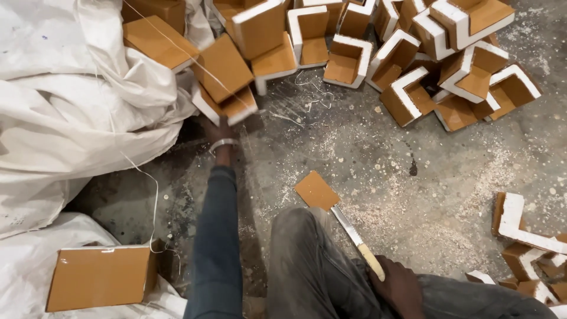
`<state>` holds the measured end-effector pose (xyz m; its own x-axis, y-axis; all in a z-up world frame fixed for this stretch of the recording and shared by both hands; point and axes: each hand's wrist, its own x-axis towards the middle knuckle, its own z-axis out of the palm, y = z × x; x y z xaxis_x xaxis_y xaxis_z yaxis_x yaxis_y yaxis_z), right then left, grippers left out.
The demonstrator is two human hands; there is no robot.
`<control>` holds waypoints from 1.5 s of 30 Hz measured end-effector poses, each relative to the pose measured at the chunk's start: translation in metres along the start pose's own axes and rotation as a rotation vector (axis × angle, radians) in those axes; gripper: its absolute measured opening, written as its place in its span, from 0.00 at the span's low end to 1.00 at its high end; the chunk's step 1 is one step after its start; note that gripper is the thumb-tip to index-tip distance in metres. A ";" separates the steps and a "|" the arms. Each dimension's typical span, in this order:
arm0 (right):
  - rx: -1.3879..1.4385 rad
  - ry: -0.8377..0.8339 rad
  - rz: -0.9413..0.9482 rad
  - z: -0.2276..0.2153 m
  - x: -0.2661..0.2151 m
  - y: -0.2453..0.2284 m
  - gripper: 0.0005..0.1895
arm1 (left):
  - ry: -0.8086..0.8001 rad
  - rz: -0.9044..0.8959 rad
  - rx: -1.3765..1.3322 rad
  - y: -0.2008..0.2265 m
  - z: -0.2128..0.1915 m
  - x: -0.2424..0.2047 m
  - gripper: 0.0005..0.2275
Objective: The person sits cross-legged on the floor among piles of L-shaped foam corner pieces and cuts them with a knife. They pick up a piece, hold it steady, slice along it with the knife, and set the cut piece aside, repeating this with several pieces.
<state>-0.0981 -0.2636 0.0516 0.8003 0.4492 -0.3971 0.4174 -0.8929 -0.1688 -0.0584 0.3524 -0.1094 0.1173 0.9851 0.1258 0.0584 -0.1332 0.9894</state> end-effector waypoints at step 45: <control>1.094 0.327 0.125 0.024 0.026 0.034 0.20 | -0.883 0.254 0.854 0.218 0.022 -0.308 0.20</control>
<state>-0.0737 -0.2827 0.0143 0.9501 0.1989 -0.2405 -0.1427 -0.4083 -0.9016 -0.0596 0.0178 0.0658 0.8234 0.5561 -0.1131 0.5209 -0.6617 0.5393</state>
